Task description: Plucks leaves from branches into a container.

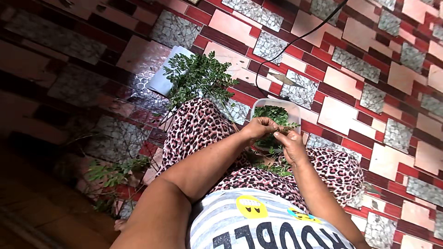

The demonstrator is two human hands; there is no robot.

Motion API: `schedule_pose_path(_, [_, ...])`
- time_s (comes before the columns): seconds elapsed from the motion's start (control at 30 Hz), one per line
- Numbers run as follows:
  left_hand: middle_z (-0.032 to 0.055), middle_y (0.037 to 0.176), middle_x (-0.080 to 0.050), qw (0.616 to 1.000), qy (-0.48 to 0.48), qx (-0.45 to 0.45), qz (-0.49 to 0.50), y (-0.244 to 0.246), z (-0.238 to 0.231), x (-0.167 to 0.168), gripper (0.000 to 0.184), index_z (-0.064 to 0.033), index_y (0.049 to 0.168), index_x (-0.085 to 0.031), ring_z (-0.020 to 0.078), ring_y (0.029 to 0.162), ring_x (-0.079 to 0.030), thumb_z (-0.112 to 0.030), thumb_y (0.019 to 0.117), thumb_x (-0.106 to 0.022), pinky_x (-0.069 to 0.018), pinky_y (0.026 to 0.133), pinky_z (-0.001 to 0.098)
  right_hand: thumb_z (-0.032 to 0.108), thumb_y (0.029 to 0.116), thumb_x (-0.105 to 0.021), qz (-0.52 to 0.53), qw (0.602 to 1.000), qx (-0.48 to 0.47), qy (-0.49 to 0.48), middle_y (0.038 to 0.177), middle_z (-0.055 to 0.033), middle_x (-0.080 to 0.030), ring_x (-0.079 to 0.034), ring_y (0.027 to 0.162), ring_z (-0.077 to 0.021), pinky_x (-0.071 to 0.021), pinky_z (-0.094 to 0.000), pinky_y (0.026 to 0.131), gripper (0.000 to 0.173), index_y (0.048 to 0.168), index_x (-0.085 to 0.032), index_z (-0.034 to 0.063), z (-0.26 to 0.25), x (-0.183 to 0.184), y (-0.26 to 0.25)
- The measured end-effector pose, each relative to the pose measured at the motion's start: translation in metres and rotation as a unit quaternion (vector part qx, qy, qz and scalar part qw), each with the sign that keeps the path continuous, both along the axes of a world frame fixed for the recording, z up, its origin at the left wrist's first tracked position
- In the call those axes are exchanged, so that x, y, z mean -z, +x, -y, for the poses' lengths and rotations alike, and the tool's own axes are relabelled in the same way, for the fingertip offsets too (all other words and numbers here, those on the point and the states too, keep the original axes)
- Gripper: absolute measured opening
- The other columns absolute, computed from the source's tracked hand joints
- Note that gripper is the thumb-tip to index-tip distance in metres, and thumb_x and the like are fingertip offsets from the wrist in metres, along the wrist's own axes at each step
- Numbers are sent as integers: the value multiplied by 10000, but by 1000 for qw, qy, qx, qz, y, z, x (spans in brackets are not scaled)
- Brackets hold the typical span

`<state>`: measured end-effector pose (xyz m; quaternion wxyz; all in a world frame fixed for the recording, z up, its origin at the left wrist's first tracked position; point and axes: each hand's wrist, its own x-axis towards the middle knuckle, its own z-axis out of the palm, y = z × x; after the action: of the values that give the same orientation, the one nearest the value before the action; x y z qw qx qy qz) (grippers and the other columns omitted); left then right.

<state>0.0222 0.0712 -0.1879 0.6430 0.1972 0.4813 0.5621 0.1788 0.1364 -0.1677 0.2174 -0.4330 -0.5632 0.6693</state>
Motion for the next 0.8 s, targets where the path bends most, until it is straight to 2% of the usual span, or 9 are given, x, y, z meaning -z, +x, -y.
schedule_pose_path(0.07, [28,881,-666,1000,2,1,-2,0,0,0,63,-24,974,-653,33,627,-522,-75,1003,-629,-417,548,188,-39,904,-685,-3,1000,24,10,1005,-66,-691,-657,926,-120,-563,-310,855,183,1081,-658,-2,3,1,-4])
schedule_pose_path(0.2, [34,880,-664,1000,11,-1,-12,0,0,-1,64,-17,981,-654,40,630,-530,-71,1002,-626,-432,557,194,-50,906,-673,-1,999,42,20,944,-54,-692,-656,869,-113,-565,-303,814,125,1019,-669,3,3,2,-7])
schedule_pose_path(0.37, [20,794,-609,999,9,-9,-37,2,-1,2,72,-11,964,-636,52,616,-513,-67,1005,-618,-434,568,208,-58,874,-680,41,999,-5,35,844,-27,-646,-610,791,-105,-538,-291,751,105,862,-654,43,3,1,-3])
schedule_pose_path(0.43, [23,803,-619,999,5,-8,-37,1,-1,1,76,-13,965,-636,56,626,-527,-71,1009,-614,-446,574,212,-60,876,-687,47,999,-21,16,866,-46,-653,-620,807,-119,-549,-302,767,94,891,-654,27,3,2,-2])
schedule_pose_path(0.53, [23,827,-631,999,1,-12,-37,0,0,-1,86,-13,972,-634,52,636,-533,-80,1016,-603,-451,580,213,-58,888,-665,24,999,-30,2,926,-58,-663,-640,845,-131,-570,-320,803,129,998,-661,9,2,3,0])
schedule_pose_path(0.67, [23,823,-632,999,6,-12,-36,0,-1,0,86,-12,959,-635,47,627,-525,-73,1014,-608,-436,567,204,-23,924,-644,9,1000,-13,15,890,-21,-655,-619,815,-100,-550,-289,783,71,949,-662,41,1,3,0])
schedule_pose_path(0.8, [20,814,-627,999,6,-9,-43,1,-1,1,85,-14,945,-637,44,624,-518,-71,1006,-619,-429,566,201,-42,922,-639,31,999,-10,27,890,-29,-661,-619,832,-101,-543,-290,794,90,900,-666,41,2,3,-1])
